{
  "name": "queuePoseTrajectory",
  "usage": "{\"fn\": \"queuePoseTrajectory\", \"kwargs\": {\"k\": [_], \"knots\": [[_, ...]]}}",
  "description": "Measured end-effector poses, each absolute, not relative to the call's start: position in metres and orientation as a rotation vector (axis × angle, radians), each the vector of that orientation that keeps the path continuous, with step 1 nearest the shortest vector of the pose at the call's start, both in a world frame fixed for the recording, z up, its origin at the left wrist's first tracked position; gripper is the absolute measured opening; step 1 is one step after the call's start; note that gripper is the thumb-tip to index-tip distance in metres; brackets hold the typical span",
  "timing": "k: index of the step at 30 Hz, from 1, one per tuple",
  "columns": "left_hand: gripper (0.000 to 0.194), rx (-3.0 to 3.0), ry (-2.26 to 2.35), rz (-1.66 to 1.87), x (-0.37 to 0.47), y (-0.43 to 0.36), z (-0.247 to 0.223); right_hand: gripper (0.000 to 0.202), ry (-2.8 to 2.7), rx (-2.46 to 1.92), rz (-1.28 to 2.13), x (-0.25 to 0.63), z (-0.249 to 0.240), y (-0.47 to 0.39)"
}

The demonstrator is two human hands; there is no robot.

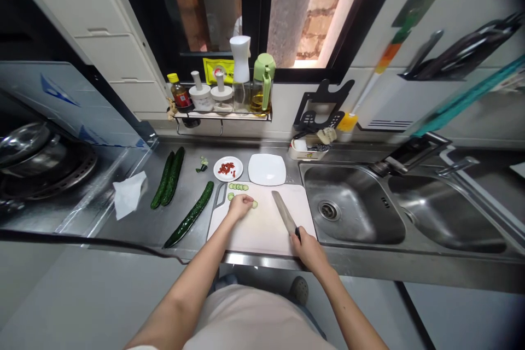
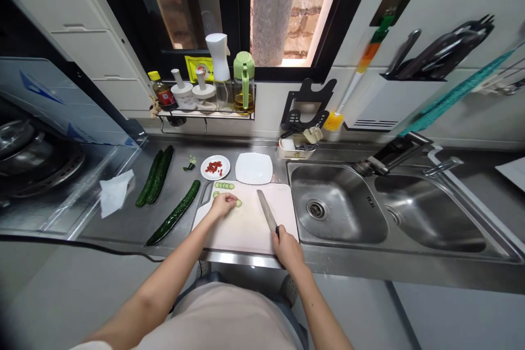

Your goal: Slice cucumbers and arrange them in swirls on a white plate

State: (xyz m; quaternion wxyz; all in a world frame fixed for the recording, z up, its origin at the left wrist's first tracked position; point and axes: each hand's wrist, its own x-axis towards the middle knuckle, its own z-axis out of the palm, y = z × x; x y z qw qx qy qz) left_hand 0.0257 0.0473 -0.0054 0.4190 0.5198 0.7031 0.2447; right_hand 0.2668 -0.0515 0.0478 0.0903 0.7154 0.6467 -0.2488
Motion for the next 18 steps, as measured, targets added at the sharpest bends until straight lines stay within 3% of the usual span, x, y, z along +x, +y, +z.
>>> {"fn": "queuePoseTrajectory", "kwargs": {"k": [11,18], "knots": [[0.012,1.518,1.897,0.410,0.029,0.014,0.003,0.030,1.930,2.145,-0.722,0.266,0.042,-0.053],[0.027,1.665,1.868,0.361,0.025,0.007,0.009,0.032,1.928,2.120,-0.711,0.263,0.050,-0.053]]}}
